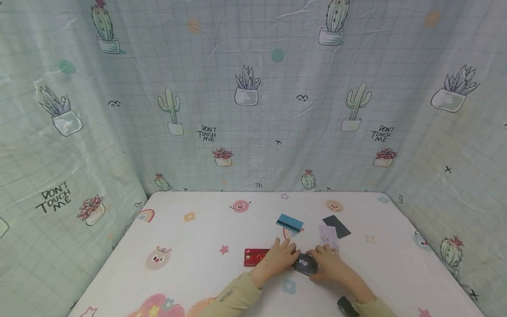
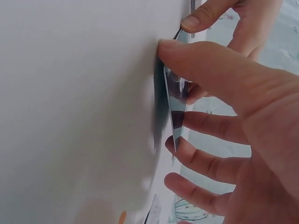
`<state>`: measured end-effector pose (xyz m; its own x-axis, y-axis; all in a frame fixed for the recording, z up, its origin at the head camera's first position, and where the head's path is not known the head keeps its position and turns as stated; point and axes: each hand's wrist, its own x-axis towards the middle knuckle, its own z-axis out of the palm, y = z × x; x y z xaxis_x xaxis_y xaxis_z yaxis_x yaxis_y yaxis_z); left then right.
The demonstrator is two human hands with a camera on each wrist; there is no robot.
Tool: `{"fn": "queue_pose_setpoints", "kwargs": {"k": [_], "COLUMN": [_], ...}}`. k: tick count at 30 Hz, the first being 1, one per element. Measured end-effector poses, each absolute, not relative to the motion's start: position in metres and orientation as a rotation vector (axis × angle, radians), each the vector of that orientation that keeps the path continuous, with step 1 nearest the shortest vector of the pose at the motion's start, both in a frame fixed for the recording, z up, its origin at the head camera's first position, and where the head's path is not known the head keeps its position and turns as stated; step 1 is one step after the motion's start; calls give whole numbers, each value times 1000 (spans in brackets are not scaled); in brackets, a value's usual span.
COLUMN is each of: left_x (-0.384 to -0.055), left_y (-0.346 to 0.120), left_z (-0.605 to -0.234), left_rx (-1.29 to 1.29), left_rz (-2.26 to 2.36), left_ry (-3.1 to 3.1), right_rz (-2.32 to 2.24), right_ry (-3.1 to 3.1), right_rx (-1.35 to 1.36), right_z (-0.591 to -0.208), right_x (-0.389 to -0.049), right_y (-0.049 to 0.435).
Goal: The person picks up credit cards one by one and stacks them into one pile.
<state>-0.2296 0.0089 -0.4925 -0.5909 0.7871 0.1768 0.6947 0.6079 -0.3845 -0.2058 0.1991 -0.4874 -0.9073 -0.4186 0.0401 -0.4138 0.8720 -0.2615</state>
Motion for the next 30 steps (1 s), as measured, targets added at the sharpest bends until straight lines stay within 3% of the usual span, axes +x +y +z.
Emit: {"fn": "queue_pose_setpoints", "kwargs": {"k": [30], "left_x": [-229], "left_y": [4], "left_z": [-488], "left_rx": [-1208], "left_rz": [326], "left_ry": [-2621], "right_rz": [-288], "right_ry": [3196], "right_rx": [-564], "right_z": [-492], "right_x": [-209], "right_y": [199]}}
